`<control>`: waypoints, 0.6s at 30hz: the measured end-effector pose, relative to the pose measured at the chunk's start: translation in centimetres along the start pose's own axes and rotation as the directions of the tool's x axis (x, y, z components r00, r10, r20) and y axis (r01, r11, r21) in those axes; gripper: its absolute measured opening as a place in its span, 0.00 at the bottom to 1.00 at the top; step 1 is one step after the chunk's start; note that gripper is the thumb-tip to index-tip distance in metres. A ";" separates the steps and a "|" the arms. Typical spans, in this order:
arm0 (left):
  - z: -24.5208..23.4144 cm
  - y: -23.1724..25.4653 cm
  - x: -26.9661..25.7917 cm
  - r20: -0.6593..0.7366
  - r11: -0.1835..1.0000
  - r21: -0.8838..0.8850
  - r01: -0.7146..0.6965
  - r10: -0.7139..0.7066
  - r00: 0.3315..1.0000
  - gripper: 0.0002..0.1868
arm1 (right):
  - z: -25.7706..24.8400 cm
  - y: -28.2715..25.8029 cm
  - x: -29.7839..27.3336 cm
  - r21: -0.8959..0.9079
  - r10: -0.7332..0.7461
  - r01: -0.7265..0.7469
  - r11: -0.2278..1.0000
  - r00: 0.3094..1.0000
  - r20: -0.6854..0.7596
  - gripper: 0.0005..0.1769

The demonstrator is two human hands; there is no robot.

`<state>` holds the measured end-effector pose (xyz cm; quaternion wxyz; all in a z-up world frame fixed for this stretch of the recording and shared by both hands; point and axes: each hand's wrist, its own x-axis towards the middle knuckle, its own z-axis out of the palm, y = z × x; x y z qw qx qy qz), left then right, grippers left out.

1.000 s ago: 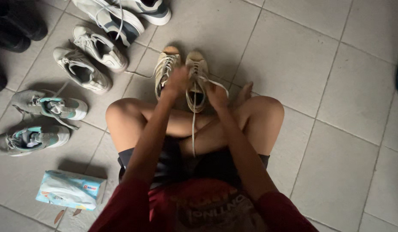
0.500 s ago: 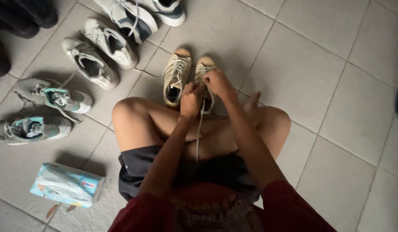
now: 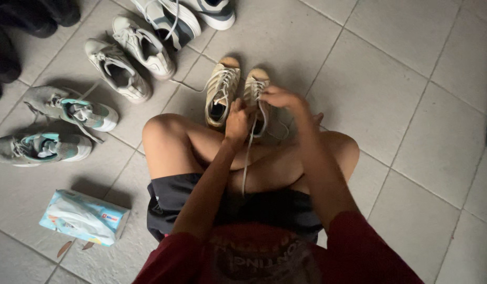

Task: The person sits cross-legged on a tiled floor and removes the shoelaces from a pair of beige sneakers. They pull the laces out of the eyelets one at a time, then place the removed laces on the floor beside the shoes.

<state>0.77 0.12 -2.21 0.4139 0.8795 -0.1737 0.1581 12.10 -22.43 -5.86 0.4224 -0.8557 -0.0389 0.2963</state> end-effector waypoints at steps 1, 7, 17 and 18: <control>0.1 0.2 -0.2 0.003 1.000 -0.001 0.008 -0.008 1.000 0.10 | -0.5 1.0 -1.1 0.364 0.066 -0.074 0.928 0.997 0.033 0.17; 0.6 0.3 0.6 0.000 1.000 -0.016 0.006 -0.006 1.000 0.10 | -0.5 -1.2 -4.0 0.203 -0.183 0.236 0.950 0.951 -0.247 0.19; 0.0 0.5 0.1 -0.004 0.993 0.022 -0.113 0.113 0.994 0.14 | 2.1 -3.9 -2.6 -0.564 -0.547 0.325 0.759 0.789 -0.280 0.08; -0.1 0.7 0.1 0.001 0.995 0.025 -0.096 0.096 0.995 0.12 | 2.2 -3.4 -2.8 -0.274 -0.375 0.292 0.916 0.866 -0.330 0.11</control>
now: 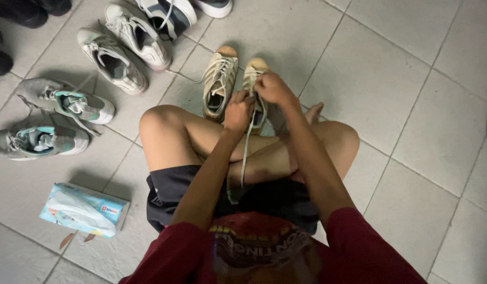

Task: The person sits cross-legged on a tiled floor and removes the shoelaces from a pair of beige sneakers. They pull the laces out of the eyelets one at a time, then place the removed laces on the floor beside the shoes.

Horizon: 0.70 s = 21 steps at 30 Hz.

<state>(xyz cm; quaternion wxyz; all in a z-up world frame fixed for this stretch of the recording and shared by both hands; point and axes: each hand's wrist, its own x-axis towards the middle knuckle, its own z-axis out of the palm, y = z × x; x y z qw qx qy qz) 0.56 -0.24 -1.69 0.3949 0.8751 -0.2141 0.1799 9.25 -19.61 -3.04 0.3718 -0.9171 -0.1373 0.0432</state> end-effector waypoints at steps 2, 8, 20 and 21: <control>-0.3 0.1 0.0 0.015 1.000 0.006 0.028 -0.028 0.999 0.09 | -0.5 0.5 -1.0 0.498 0.334 -0.372 0.784 0.928 0.166 0.18; -0.5 0.7 -0.2 0.074 0.999 0.019 0.032 -0.033 0.997 0.10 | -5.7 -1.6 -4.4 0.218 0.271 -0.282 0.934 0.959 0.081 0.27; -0.7 0.6 -0.2 0.041 0.997 0.070 0.037 -0.040 0.998 0.11 | 0.5 -4.9 0.1 -0.389 0.120 -0.135 0.911 0.991 -0.063 0.05; -0.7 0.5 0.1 0.046 0.997 0.062 0.043 -0.045 0.998 0.10 | -0.1 -4.3 0.1 -0.253 0.061 -0.077 0.964 0.996 -0.072 0.06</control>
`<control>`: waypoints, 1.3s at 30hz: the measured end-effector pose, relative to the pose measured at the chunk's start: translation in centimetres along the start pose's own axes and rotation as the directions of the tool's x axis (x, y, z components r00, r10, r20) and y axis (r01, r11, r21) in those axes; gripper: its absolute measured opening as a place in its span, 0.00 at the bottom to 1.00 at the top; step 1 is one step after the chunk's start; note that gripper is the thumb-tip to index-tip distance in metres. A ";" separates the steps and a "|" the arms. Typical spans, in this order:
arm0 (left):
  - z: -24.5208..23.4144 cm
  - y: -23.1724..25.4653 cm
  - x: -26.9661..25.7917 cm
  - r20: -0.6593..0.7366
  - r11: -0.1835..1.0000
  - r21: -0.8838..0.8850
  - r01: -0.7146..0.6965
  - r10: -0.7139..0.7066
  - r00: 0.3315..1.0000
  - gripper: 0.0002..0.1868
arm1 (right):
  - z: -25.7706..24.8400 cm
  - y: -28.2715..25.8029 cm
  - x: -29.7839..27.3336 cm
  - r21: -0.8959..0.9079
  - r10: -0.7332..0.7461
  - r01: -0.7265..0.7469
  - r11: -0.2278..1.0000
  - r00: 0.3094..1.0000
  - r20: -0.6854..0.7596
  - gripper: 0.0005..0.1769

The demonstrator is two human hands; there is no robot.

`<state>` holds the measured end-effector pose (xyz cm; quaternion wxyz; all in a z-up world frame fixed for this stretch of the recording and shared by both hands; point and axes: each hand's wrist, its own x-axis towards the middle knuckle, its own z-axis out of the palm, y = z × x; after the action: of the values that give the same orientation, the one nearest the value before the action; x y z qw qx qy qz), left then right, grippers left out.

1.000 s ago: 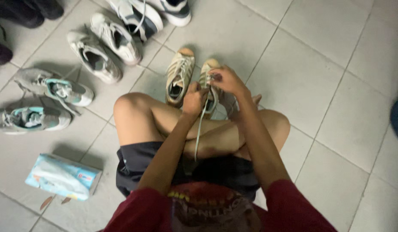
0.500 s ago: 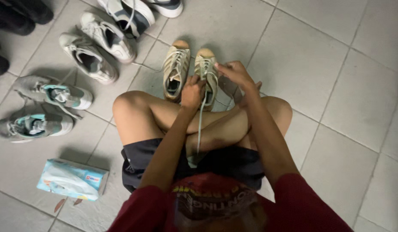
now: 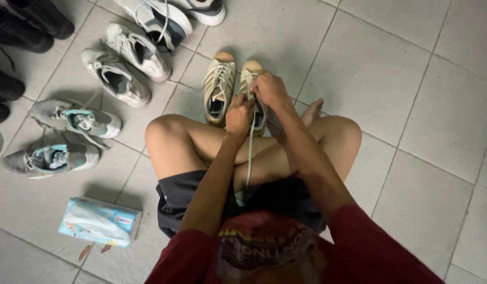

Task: The person sits cross-legged on a tiled floor and removes the shoelaces from a pair of beige sneakers. They pull the laces out of the eyelets one at a time, then place the removed laces on the floor beside the shoes.

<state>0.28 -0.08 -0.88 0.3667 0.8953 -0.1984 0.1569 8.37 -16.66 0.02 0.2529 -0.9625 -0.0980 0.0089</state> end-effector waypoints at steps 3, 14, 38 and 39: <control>0.2 0.1 0.4 0.006 1.000 -0.020 0.007 -0.006 1.000 0.10 | -2.3 3.0 -0.5 0.436 -0.027 0.031 0.900 1.000 -0.016 0.10; -0.6 0.4 0.1 0.015 1.000 -0.022 -0.013 0.013 1.000 0.10 | -2.6 -1.6 -2.1 -0.194 -0.171 0.147 0.970 0.979 -0.114 0.25; 1.7 -1.2 -0.8 -0.011 0.997 0.066 -0.027 0.028 1.000 0.04 | -1.0 -3.6 -4.9 -0.391 -0.289 0.170 0.905 0.919 -0.267 0.11; 1.7 -1.2 -0.8 0.001 0.998 0.062 -0.022 0.022 1.000 0.05 | -0.8 -4.1 -4.8 -0.366 -0.193 0.091 0.926 0.949 -0.250 0.09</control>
<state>0.41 -0.35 -3.11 0.3369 0.9040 -0.2034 0.1669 2.93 -14.49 2.59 0.0888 -0.9736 -0.1312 -0.1641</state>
